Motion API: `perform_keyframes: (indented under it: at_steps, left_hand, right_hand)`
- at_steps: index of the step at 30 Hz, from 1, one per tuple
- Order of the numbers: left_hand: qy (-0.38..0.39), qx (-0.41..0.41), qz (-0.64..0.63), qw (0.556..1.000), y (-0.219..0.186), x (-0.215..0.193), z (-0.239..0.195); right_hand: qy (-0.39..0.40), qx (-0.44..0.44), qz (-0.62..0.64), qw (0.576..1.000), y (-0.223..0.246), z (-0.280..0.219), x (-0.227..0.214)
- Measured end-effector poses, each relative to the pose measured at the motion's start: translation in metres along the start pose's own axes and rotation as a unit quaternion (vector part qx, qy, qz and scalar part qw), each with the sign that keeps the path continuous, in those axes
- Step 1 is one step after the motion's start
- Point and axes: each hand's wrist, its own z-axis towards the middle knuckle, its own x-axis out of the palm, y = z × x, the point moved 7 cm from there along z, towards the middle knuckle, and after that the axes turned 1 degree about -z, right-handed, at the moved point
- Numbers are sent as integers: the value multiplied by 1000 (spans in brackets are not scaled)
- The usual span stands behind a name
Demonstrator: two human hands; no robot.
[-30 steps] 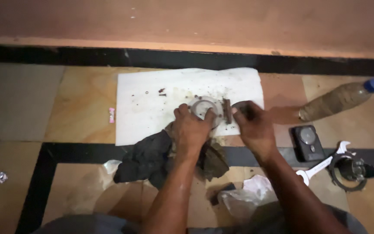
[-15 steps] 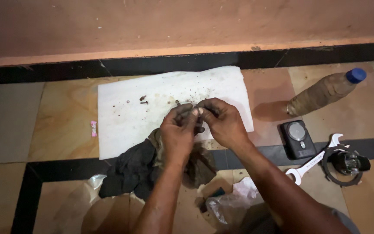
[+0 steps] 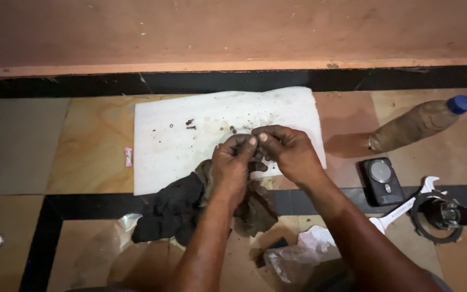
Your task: The person scrubs a cylindrical metal mechanical part with a dark cloth and a red-handled screwdriver to remove grime. They repeatedly wipe the exterior and interior surfaces of the part, occasionally using the screwdriver to scrape specific areas. The person also uses pliers to manipulate a small component on the part.
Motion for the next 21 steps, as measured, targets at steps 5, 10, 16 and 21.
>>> perform_keyframes:
  at_steps: [5,10,16,21]
  left_hand:
    - [-80,31,3,996,-5,-14,2]
    - [-53,34,5,998,-6,-10,4]
    - [-16,45,-13,999,-2,0,4]
    - [-9,66,36,997,-8,2,1]
  right_hand:
    - [-17,49,66,996,5,1,-4]
    - [23,91,163,982,-2,2,0]
    - [19,46,109,993,-9,6,-2]
    - [2,53,112,992,-6,6,-4]
